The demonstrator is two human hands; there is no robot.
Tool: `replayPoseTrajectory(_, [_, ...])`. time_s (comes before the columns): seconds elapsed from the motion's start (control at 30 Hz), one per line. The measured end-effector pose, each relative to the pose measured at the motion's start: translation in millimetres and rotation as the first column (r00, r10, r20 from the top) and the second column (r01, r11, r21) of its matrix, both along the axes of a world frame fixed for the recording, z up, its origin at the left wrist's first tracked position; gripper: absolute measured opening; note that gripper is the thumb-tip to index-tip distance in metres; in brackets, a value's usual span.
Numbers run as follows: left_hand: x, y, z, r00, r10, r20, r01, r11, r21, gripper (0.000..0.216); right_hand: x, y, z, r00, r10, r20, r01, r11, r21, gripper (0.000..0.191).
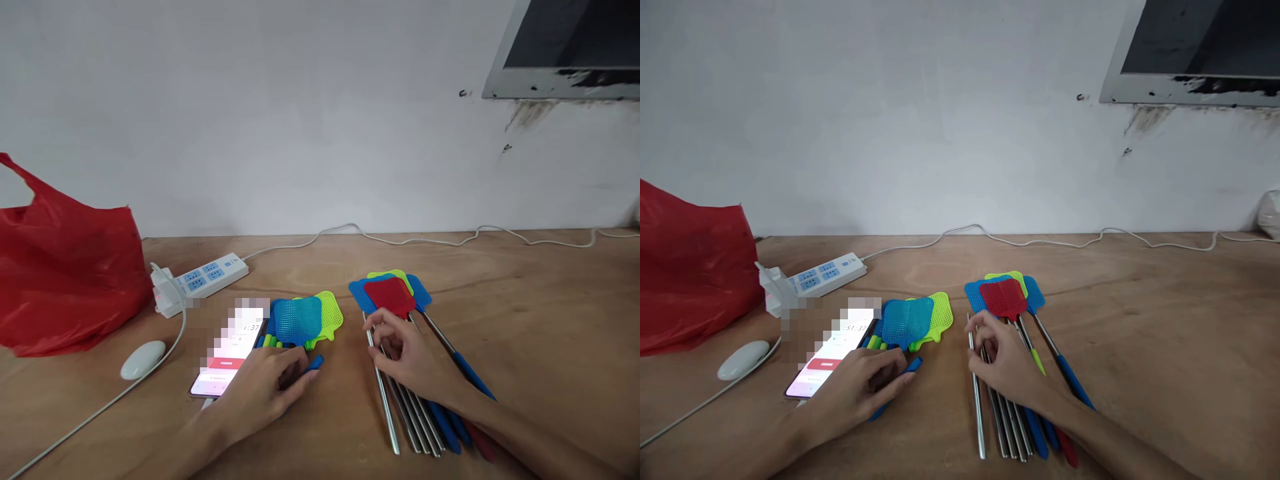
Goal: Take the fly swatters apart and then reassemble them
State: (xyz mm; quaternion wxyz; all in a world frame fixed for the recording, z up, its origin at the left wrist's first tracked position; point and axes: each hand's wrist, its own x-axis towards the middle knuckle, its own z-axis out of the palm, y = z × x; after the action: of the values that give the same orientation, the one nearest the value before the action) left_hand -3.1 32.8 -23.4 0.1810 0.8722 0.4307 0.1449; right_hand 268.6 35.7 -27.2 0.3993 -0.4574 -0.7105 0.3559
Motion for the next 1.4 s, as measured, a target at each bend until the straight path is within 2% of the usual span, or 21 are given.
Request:
replayPoseTrajectory(0.07, [1.4, 0.2, 0.8, 0.998, 0.009, 0.062, -0.006, 0.999, -0.046, 0.031, 2.2, 3.3, 1.2, 0.963, -0.074, -0.26, 0.044, 0.992, -0.119, 0.028])
replayPoseTrajectory(0.13, [3.1, 0.5, 1.7, 0.993, 0.014, 0.119, -0.007, 0.998, -0.057, 0.032, 4.6, 6.2, 2.7, 0.872, -0.167, -0.46, 0.056, 0.968, -0.245, 0.037])
replayPoseTrajectory(0.23, [4.9, 0.7, 2.9, 0.984, 0.02, 0.176, -0.007, 0.997, -0.072, 0.032, 7.5, 8.2, 6.5, 0.757, -0.232, -0.611, -0.028, 0.923, -0.385, 0.05])
replayPoseTrajectory(0.33, [4.5, 0.2, 1.9, 0.977, 0.02, 0.213, 0.006, 0.992, -0.122, 0.032, 8.4, 8.3, 9.7, 0.695, -0.241, -0.677, -0.128, 0.885, -0.447, 0.038])
replayPoseTrajectory(0.43, [2.8, 0.1, -1.2, 0.974, 0.015, 0.226, 0.021, 0.987, -0.157, 0.03, 7.3, 8.3, 9.9, 0.654, -0.247, -0.716, -0.135, 0.892, -0.431, 0.025])
replayPoseTrajectory(0.67, [2.8, -0.9, 2.2, 0.968, -0.019, 0.25, 0.048, 0.993, -0.109, 0.024, 4.4, 8.1, 10.7, 0.62, -0.263, -0.739, -0.05, 0.927, -0.372, 0.026])
replayPoseTrajectory(0.9, [3.5, -3.3, 4.2, 0.961, 0.001, 0.275, 0.022, 0.996, -0.083, 0.023, 5.4, 6.7, 9.0, 0.637, -0.235, -0.734, -0.062, 0.933, -0.353, 0.028])
replayPoseTrajectory(1.1, [2.1, -2.4, 3.1, 0.96, 0.009, 0.28, 0.007, 0.998, -0.056, 0.021, 4.3, 8.3, 5.6, 0.651, -0.25, -0.717, -0.014, 0.94, -0.341, 0.032])
replayPoseTrajectory(1.4, [2.0, -2.2, 3.9, 0.96, 0.054, 0.273, -0.04, 0.997, -0.059, 0.024, 2.6, 2.9, 7.5, 0.702, -0.2, -0.684, -0.011, 0.957, -0.291, 0.027])
